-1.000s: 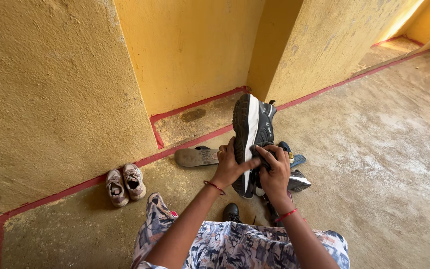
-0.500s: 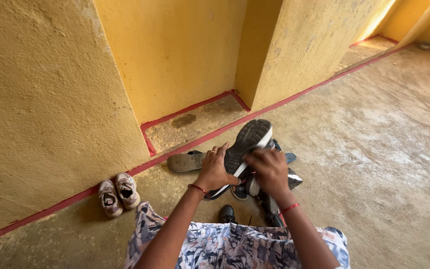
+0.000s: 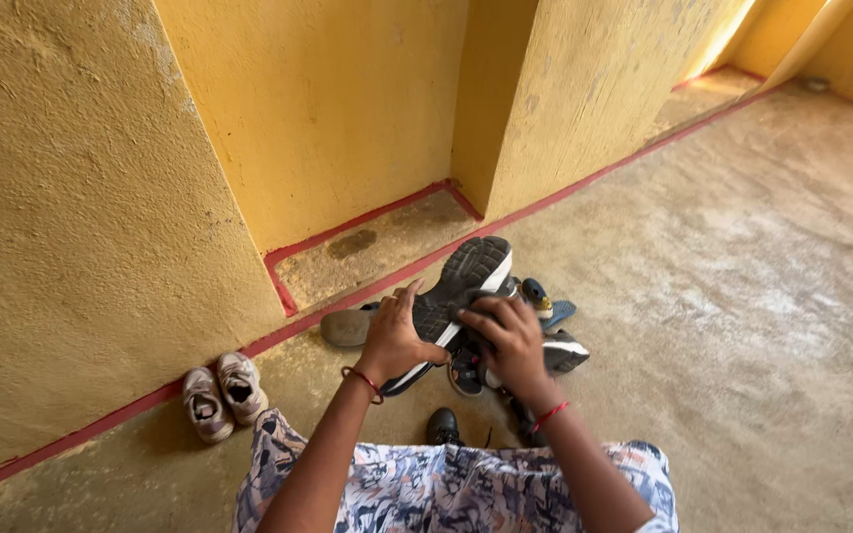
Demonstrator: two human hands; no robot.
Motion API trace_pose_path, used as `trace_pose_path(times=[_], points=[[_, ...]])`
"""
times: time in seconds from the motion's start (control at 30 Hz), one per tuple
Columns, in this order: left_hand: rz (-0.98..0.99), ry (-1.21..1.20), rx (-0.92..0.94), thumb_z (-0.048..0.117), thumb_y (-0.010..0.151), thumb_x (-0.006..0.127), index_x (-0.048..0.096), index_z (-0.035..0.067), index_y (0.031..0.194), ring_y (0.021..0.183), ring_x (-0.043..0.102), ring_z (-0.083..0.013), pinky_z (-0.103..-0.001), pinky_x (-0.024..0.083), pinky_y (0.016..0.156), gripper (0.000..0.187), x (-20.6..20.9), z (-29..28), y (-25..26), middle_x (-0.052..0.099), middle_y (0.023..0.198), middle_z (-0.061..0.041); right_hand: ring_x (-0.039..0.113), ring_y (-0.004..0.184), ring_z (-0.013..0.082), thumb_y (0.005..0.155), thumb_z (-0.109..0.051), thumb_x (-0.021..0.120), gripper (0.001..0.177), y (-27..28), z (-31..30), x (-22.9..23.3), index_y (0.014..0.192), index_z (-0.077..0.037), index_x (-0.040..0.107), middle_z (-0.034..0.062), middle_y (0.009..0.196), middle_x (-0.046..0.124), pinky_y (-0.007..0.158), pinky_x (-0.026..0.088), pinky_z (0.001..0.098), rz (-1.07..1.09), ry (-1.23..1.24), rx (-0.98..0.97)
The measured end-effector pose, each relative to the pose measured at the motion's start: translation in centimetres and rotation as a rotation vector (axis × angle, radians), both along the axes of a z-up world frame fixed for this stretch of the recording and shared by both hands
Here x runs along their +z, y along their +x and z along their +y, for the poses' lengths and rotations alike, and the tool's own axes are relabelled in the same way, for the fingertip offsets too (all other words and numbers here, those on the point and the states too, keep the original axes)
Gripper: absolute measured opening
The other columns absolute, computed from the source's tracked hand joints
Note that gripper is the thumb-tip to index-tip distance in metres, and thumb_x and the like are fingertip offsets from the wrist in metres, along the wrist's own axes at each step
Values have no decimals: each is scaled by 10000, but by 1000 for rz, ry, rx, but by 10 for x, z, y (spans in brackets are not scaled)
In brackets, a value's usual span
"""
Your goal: The person sits on the floor and wipes a pair of light-colored sneakers with a dark cloth, then places them aside. They pick up a black sneaker and continue wiping it with the same cloth, focusing on the upper and sole.
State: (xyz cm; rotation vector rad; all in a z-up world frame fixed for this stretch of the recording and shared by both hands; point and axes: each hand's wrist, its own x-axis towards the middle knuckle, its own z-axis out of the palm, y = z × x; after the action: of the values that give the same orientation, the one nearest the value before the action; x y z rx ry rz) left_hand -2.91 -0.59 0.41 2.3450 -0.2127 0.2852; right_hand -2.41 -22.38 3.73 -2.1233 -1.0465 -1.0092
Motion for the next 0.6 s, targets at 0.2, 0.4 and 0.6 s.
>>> trace_pose_path(times=[0.2,0.4,0.6], points=[[49,-134,-120,381,498,923,323,137,1566,1438,399,-406,-504,338,1179,1249,-10,1,0,455,1548,-201,659,1042,240,845,15,717,277,46,-32,-11,1077,-133,757,42,1150,707,928,521,380,125,271,-198],[116,-62,-90,365,482,897,317,164,1570,1424,423,-393,-501,335,1182,1248,-3,1,0,485,1533,-167,652,1058,196,941,-22,712,233,84,-40,-42,1142,-136,750,40,1138,720,921,541,289,656,707,-59],[14,-140,-17,392,491,928,313,118,1572,1433,416,-396,-494,344,1189,1273,-9,2,10,454,1541,-189,604,1137,293,698,72,669,448,40,-5,-17,1075,-154,755,50,1166,686,987,495,422,114,166,-53]])
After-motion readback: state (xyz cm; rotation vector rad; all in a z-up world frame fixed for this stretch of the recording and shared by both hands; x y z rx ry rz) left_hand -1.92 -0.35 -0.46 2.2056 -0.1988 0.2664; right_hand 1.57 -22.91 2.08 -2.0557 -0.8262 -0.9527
